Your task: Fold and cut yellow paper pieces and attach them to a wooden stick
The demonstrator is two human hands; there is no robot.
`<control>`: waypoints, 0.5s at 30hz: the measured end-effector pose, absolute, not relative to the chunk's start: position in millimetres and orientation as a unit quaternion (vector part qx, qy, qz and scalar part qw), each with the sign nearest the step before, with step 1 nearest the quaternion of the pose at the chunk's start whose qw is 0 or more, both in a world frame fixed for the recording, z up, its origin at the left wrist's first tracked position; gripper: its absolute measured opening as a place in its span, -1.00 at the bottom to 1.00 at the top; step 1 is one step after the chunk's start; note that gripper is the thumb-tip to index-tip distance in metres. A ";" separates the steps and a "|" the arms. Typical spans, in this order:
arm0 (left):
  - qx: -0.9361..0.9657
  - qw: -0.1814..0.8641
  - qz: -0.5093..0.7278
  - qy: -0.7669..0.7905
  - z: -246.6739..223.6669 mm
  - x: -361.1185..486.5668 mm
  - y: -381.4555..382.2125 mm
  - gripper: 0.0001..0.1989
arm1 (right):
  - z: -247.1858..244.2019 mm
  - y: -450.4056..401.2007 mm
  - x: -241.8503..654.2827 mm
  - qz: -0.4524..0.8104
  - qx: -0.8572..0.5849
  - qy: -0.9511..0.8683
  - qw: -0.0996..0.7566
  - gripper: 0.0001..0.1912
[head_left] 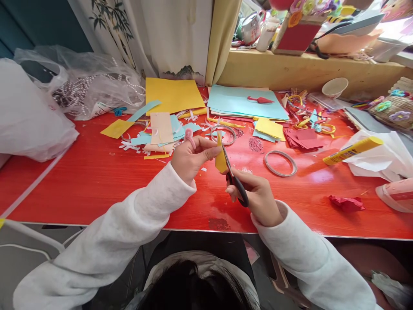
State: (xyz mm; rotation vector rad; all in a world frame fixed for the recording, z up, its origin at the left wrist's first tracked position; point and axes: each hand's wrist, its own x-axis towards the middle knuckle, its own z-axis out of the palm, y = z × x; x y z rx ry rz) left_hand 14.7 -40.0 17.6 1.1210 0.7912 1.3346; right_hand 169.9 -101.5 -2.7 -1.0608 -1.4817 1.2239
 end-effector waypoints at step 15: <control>0.483 0.576 0.570 0.332 18.0 14.0 -40.4 -0.83 | -8.2 -101.9 168.7 0.561 -0.400 -0.526 0.499 -0.66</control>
